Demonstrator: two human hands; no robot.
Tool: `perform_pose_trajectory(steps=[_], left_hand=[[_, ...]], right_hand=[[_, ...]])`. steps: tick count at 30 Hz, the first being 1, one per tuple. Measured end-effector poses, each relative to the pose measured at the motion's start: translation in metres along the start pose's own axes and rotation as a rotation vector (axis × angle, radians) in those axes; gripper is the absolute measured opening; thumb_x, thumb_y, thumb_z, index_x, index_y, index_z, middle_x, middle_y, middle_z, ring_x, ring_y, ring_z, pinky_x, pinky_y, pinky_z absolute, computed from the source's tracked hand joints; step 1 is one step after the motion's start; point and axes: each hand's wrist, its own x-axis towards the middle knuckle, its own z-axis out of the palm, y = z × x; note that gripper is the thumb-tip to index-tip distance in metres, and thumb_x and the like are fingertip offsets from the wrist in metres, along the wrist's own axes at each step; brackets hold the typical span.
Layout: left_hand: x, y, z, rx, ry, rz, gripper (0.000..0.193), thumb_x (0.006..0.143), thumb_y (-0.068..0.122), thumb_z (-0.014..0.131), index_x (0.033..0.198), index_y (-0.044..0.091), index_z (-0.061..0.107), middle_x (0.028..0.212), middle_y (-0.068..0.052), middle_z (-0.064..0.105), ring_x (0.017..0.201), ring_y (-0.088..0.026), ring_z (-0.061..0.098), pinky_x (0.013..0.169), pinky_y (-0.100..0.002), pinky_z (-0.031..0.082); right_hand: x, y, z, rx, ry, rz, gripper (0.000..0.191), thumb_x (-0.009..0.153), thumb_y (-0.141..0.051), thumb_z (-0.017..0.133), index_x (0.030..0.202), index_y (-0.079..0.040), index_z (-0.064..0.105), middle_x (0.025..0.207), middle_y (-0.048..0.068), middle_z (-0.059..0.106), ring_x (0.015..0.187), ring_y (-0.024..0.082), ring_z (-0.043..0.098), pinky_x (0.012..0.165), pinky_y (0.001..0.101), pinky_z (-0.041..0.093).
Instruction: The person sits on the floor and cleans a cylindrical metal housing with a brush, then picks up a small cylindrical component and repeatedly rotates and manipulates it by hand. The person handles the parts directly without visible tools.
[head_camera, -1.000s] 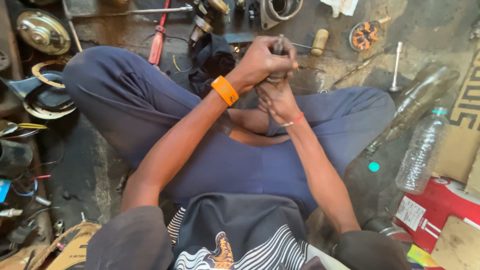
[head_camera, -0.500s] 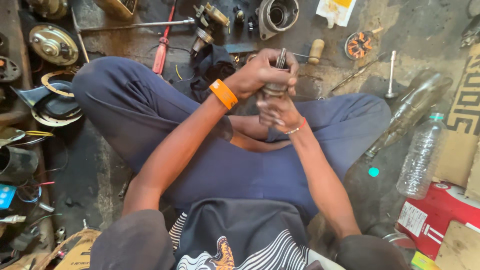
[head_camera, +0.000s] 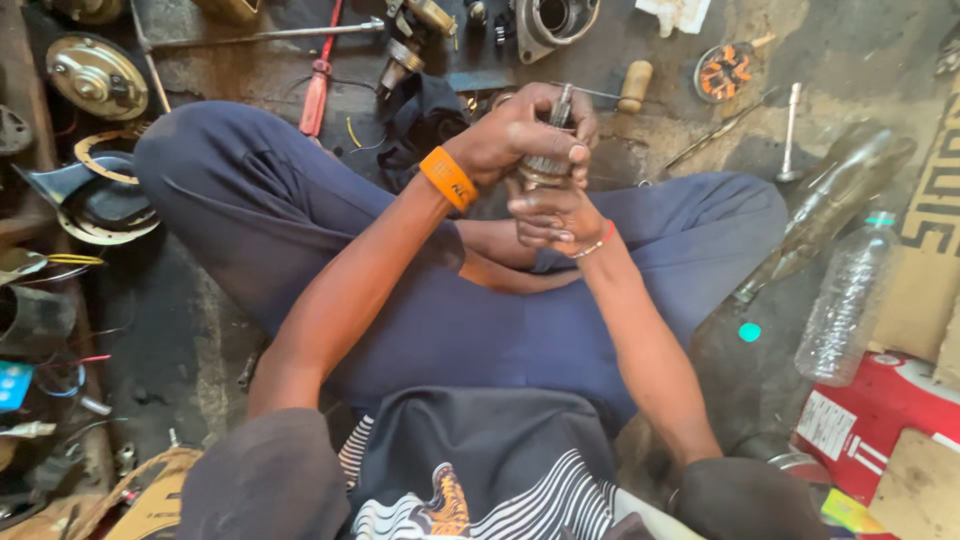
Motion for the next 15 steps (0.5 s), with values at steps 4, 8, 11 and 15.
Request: perform_pose_trajectory(steps=[4,8,11,15], left_hand=[[0.013,-0.02,0.007,0.646,0.589,0.259,0.015,0.089,0.01,0.081,0.087,0.002,0.068,0.08,-0.003,0.069,0.076,-0.01,0.064,0.07,-0.029,0.055],[0.009,-0.013,0.001,0.375,0.34,0.097,0.016,0.089,0.01,0.08,0.093,0.003,0.066,0.082,-0.004,0.069,0.077,-0.013,0.069,0.072,-0.032,0.058],[-0.004,0.0,-0.004,0.024,-0.001,0.05,0.018,0.091,0.01,0.079,0.098,0.004,0.064,0.089,-0.003,0.067,0.083,-0.014,0.069,0.08,-0.034,0.06],[0.002,-0.006,0.01,0.203,0.385,0.091,0.018,0.088,0.013,0.078,0.091,0.004,0.063,0.08,-0.002,0.067,0.072,-0.012,0.067,0.068,-0.032,0.058]], right_hand=[[0.008,0.005,0.0,-0.56,0.485,-0.37,0.014,0.107,-0.007,0.058,0.095,-0.001,0.056,0.059,-0.003,0.049,0.042,0.008,0.045,0.039,0.0265,0.03],[0.006,0.003,0.002,-0.304,0.343,-0.175,0.008,0.096,-0.002,0.062,0.101,-0.004,0.056,0.057,-0.004,0.05,0.039,0.008,0.044,0.039,0.0248,0.031],[-0.003,0.0,0.007,0.033,-0.008,0.004,0.009,0.098,-0.002,0.062,0.102,-0.005,0.055,0.052,-0.006,0.043,0.036,0.007,0.041,0.04,0.0212,0.031],[0.002,0.002,0.01,-0.223,0.344,-0.185,0.016,0.088,0.0,0.061,0.1,-0.008,0.054,0.057,-0.005,0.05,0.038,0.007,0.044,0.037,0.0242,0.031]])
